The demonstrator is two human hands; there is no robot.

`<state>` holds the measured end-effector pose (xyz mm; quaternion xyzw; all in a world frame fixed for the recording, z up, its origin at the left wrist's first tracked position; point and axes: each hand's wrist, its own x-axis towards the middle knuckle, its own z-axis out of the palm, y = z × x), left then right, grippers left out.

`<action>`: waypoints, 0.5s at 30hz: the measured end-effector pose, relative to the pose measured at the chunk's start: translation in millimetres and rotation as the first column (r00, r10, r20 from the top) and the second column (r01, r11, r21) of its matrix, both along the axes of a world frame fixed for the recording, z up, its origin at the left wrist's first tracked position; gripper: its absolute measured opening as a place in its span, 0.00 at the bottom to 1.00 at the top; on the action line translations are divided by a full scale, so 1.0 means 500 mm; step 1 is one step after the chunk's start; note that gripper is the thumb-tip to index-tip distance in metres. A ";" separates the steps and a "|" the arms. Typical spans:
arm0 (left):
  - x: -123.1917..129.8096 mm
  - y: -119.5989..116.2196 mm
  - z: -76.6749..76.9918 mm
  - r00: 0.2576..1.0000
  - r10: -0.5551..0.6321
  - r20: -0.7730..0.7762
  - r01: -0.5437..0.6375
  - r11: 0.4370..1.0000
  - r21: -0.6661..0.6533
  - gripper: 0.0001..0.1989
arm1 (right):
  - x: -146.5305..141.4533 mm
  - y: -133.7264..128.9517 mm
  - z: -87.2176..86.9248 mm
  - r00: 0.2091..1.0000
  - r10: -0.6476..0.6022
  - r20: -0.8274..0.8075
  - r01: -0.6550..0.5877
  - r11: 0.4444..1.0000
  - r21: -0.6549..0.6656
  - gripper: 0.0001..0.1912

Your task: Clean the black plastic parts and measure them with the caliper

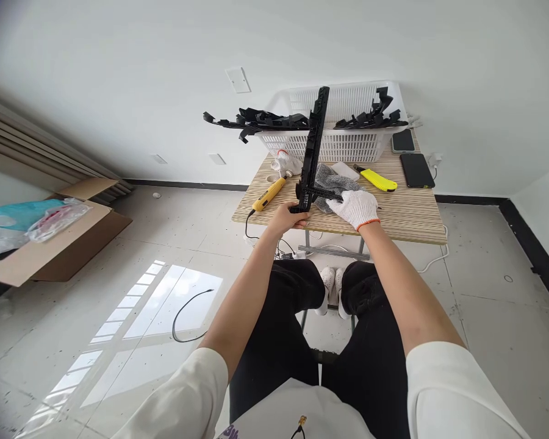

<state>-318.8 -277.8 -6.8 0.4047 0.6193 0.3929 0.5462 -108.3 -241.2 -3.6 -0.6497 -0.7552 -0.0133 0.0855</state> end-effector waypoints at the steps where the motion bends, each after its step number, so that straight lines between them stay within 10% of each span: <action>1: 0.000 -0.002 0.000 1.000 0.001 -0.005 -0.001 1.000 0.006 0.18 | 0.000 0.000 0.000 1.000 0.001 0.003 -0.001 1.000 -0.002 0.38; 15: -0.003 -0.002 -0.001 1.000 -0.002 0.004 0.002 1.000 0.002 0.18 | -0.002 -0.002 0.005 1.000 -0.011 0.017 0.011 1.000 -0.010 0.34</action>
